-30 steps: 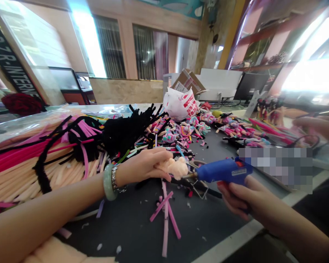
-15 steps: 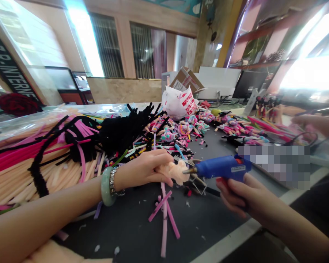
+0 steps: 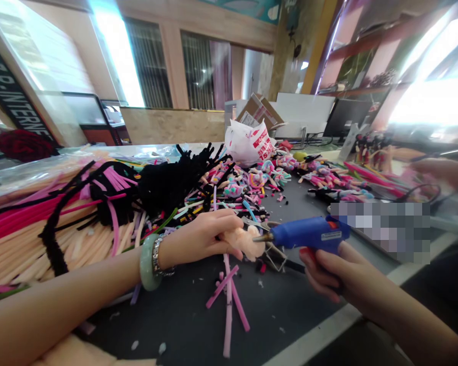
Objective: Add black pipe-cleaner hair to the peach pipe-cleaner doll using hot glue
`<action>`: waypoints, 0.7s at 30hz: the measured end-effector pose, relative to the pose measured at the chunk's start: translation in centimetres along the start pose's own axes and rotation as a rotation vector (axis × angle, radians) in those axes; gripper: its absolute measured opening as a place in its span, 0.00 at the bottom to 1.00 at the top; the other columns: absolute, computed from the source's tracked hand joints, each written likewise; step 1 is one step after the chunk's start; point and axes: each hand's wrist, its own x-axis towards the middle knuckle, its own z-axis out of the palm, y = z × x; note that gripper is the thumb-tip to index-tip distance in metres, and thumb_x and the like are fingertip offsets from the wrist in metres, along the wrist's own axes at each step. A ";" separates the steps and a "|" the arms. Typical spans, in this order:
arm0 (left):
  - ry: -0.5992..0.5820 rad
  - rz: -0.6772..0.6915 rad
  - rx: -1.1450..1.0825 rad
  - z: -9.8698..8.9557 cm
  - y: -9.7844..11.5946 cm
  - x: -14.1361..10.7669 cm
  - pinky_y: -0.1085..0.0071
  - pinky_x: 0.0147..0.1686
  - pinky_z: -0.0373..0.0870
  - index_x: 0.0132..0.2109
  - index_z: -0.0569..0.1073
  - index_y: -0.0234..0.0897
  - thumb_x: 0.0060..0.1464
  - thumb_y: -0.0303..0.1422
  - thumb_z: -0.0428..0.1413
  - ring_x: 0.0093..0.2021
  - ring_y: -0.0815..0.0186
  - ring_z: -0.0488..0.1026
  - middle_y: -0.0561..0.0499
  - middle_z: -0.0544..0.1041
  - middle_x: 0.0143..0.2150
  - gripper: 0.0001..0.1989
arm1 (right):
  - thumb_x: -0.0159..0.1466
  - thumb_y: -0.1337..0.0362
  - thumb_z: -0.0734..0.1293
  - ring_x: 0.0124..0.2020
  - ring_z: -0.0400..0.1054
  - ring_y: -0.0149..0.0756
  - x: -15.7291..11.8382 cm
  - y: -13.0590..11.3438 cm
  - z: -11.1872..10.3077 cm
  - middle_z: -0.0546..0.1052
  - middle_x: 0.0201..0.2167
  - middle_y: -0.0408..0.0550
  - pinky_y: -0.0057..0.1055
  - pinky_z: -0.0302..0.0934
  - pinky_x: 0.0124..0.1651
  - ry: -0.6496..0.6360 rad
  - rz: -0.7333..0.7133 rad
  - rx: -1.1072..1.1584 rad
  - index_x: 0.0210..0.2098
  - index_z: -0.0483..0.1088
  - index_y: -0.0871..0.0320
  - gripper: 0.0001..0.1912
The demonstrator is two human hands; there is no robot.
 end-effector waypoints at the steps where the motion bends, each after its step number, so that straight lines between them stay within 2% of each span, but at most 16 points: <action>1: -0.005 -0.001 0.001 0.0 0.0 0.0 0.76 0.34 0.60 0.39 0.67 0.36 0.56 0.39 0.56 0.33 0.70 0.63 0.53 0.66 0.34 0.10 | 0.58 0.51 0.68 0.13 0.54 0.21 0.0 0.0 0.0 0.55 0.13 0.33 0.22 0.42 0.18 0.000 0.001 0.001 0.25 0.64 0.60 0.19; 12: -0.025 -0.053 -0.034 0.1 0.2 0.1 0.75 0.36 0.61 0.39 0.66 0.36 0.58 0.39 0.54 0.35 0.69 0.64 0.52 0.67 0.36 0.10 | 0.58 0.51 0.68 0.13 0.53 0.21 0.0 -0.4 0.1 0.55 0.13 0.33 0.22 0.43 0.18 -0.023 0.008 -0.007 0.25 0.64 0.61 0.19; 21: 0.015 -0.160 -0.078 0.2 0.5 0.4 0.76 0.31 0.59 0.39 0.67 0.36 0.54 0.41 0.57 0.31 0.70 0.63 0.54 0.67 0.32 0.13 | 0.58 0.51 0.68 0.14 0.52 0.22 -0.1 -0.8 0.3 0.55 0.14 0.33 0.23 0.43 0.18 -0.008 0.000 -0.040 0.26 0.64 0.60 0.19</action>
